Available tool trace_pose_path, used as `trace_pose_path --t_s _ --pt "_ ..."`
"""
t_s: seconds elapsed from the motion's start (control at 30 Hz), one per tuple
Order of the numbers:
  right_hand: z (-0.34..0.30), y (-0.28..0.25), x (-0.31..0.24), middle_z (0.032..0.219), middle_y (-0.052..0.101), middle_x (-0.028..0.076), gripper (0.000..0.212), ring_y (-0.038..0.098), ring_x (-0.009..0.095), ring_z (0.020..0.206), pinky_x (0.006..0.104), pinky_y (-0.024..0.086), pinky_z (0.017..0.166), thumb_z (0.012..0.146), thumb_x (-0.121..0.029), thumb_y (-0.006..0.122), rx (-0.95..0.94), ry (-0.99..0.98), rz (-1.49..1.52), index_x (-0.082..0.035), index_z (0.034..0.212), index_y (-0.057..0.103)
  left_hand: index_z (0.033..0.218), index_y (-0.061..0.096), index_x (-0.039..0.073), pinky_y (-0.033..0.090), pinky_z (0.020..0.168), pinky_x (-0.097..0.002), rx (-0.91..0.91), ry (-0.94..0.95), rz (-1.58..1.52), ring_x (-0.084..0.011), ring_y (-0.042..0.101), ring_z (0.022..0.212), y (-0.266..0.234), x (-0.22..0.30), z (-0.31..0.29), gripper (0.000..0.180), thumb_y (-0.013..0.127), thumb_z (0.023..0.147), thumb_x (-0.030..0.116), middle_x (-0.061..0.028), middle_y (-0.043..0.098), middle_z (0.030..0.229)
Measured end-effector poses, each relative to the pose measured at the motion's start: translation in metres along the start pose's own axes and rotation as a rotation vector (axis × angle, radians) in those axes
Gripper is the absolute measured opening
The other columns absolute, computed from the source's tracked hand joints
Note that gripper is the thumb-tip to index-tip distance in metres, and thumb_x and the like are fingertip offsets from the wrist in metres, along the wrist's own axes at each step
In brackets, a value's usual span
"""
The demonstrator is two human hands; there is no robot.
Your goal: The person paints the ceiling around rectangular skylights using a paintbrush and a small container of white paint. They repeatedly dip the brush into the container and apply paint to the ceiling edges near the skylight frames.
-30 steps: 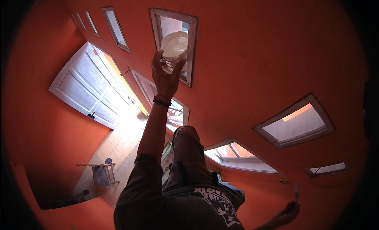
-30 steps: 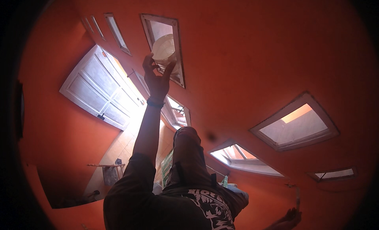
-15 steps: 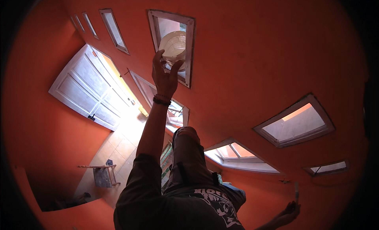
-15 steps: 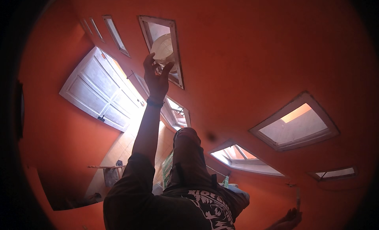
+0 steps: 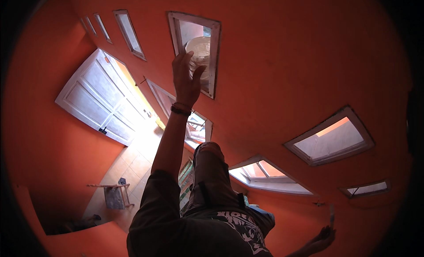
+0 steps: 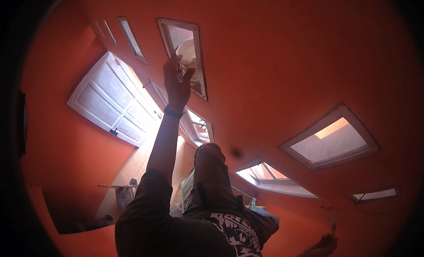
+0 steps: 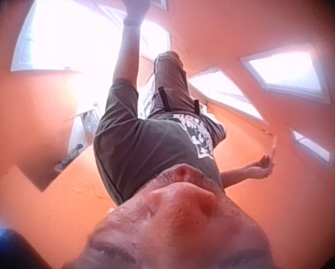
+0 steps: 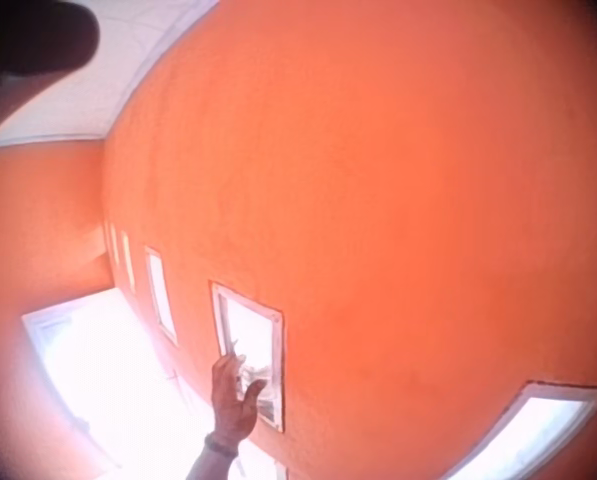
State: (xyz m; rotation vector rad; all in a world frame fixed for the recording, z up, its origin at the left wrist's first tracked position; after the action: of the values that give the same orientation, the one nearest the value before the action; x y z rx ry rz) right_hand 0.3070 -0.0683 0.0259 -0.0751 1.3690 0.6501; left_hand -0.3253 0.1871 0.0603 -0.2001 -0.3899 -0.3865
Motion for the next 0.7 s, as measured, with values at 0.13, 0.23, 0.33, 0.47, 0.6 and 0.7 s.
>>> trace_pose_path --t_s 0.13,0.23,0.33,0.47,0.6,0.7 --pt "0.001 0.001 0.005 0.079 0.07 0.012 0.03 0.066 0.017 0.062 0.026 0.059 0.059 0.095 -0.021 0.056 0.005 -0.006 -0.006 0.005 0.093 0.07 0.125 0.056 0.008 0.049 0.085 -0.0365 -0.011 0.047 0.048 -0.0262 0.057 0.107 -0.004 -0.002 0.006 0.044 0.073 0.087 0.023 -0.013 0.054 0.12" --pt "-0.004 0.011 -0.003 0.079 0.071 0.011 0.032 0.067 0.017 0.065 0.0272 0.06 0.061 0.094 -0.024 0.057 -0.027 -0.015 -0.045 0.005 0.099 0.07 0.124 0.056 0.008 0.049 0.085 -0.0373 -0.022 0.04 0.048 -0.0262 0.056 0.107 -0.003 -0.008 0.009 0.043 0.072 0.087 0.026 -0.0132 0.054 0.119" --pt "0.056 -0.086 0.044 0.117 0.058 0.02 0.037 0.062 0.025 0.107 0.0328 0.056 0.09 0.102 -0.018 0.052 -0.204 -0.105 -0.148 0.006 0.13 0.051 0.123 0.057 0.008 0.05 0.083 -0.0362 -0.034 0.052 0.083 -0.0244 0.057 0.102 0.005 -0.002 0.012 0.044 0.074 0.087 0.027 -0.0117 0.056 0.115" --pt "0.027 -0.059 0.022 0.108 0.063 0.019 0.035 0.064 0.025 0.097 0.0322 0.056 0.083 0.098 -0.018 0.059 -0.336 -0.904 -1.114 0.006 0.123 0.055 0.124 0.058 0.008 0.05 0.08 -0.0347 -0.056 0.012 0.193 -0.0209 0.059 0.093 0.006 -0.01 0.005 0.047 0.075 0.086 0.028 -0.0083 0.058 0.107" --pt "0.032 -0.071 0.034 0.097 0.063 0.012 0.021 0.063 0.021 0.087 0.0325 0.056 0.075 0.098 -0.01 0.053 -0.064 -0.107 -0.281 0.002 0.114 0.057 0.124 0.059 0.005 0.045 0.089 -0.0378 -0.076 -0.011 0.061 -0.0263 0.057 0.102 0.006 -0.04 -0.002 0.04 0.071 0.09 0.024 -0.0116 0.06 0.114" --pt "0.007 -0.012 0.013 0.084 0.064 0.009 0.01 0.068 0.019 0.073 0.0291 0.059 0.057 0.095 -0.013 0.056 -0.024 -0.016 -0.016 -0.004 0.098 0.057 0.125 0.059 0.004 0.047 0.084 -0.0329 -0.063 0.263 -0.056 -0.0205 0.058 0.096 -0.004 -0.06 0.002 0.039 0.071 0.091 0.017 -0.0092 0.06 0.11"
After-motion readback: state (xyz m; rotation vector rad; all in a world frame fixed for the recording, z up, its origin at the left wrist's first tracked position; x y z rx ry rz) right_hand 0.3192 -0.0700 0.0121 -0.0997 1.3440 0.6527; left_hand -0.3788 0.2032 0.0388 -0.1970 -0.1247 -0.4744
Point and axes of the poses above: each hand's wrist, its own z-axis towards the middle knuckle, its own y-axis out of the palm, x = y × z, the point moved 4 cm from there along z, towards the middle knuckle
